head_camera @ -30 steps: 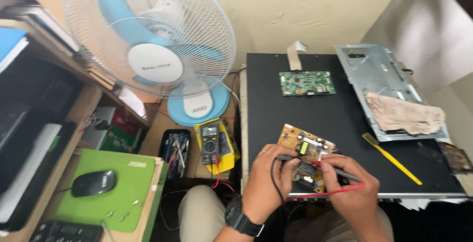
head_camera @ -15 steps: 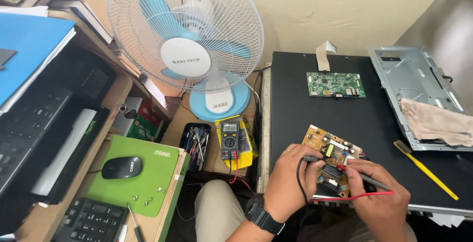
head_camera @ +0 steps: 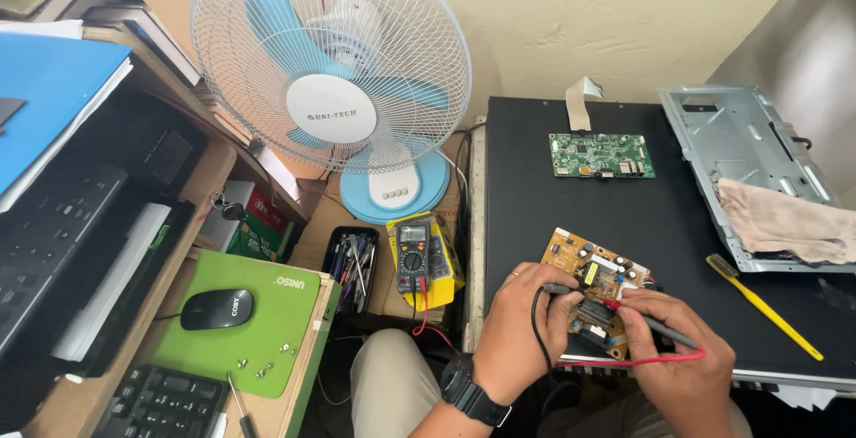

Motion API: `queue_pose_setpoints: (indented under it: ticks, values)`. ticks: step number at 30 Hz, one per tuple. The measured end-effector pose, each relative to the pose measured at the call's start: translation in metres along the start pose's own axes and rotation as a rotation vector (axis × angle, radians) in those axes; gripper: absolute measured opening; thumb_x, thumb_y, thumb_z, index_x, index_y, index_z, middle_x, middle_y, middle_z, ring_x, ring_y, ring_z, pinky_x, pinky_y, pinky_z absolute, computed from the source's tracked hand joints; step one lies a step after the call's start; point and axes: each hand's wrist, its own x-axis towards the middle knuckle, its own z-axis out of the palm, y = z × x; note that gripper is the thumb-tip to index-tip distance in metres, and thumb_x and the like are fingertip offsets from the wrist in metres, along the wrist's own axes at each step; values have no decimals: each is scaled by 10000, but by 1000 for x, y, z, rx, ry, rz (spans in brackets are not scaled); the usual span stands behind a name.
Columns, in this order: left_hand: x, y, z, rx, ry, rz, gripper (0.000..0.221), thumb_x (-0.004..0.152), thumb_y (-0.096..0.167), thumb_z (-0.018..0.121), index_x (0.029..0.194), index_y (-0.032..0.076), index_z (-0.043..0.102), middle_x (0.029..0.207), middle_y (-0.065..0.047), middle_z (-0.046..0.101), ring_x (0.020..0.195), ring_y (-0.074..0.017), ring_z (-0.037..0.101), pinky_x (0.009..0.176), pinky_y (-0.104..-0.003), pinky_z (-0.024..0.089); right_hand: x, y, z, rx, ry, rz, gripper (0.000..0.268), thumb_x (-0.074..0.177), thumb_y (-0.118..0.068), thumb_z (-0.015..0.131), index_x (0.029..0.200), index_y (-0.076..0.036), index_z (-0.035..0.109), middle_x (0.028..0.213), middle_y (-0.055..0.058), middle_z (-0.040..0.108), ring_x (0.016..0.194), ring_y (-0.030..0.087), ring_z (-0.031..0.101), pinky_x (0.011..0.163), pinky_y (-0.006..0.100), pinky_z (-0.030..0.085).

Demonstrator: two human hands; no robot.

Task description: Using a multimeter to test components on a power supply board and inspecting a main logic board on a repair bench.

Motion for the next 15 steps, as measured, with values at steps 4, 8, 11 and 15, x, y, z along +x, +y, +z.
queue_pose_setpoints:
  ticks: [4, 8, 11, 15]
  values:
    - [0, -1, 1, -8, -19, -26, 271, 1211, 313, 563, 1180, 86, 709, 1098, -131, 758, 1079, -361, 689, 951, -475, 556, 3, -4, 2, 19, 16, -26, 37, 1085, 1, 766, 1076, 0, 802, 1138, 140, 850, 1104, 254, 840, 1129, 387, 648]
    - [2, 2, 0, 5, 11, 22, 162, 1174, 209, 602, 1148, 83, 699, 1069, -120, 760, 1039, -349, 691, 961, -445, 545, 4, -8, 2, 53, 29, -14, 31, 1077, 35, 765, 1072, 31, 796, 1139, 165, 839, 1102, 256, 832, 1095, 373, 657]
    - [2, 2, -1, 13, -4, 10, 196, 1188, 232, 582, 1138, 82, 698, 1058, -121, 757, 1031, -350, 690, 949, -446, 545, 2, -8, 0, 115, 28, 119, 55, 1094, 31, 745, 1079, 52, 794, 1163, 181, 840, 1149, 268, 828, 1080, 372, 653]
    - [4, 5, -2, 22, 15, 45, 219, 1185, 223, 576, 1095, 65, 699, 1029, -130, 752, 1004, -373, 697, 944, -456, 542, 3, -8, -3, 76, 20, 207, 109, 1113, -34, 735, 1064, 16, 819, 1180, 145, 866, 1162, 226, 836, 1021, 340, 639]
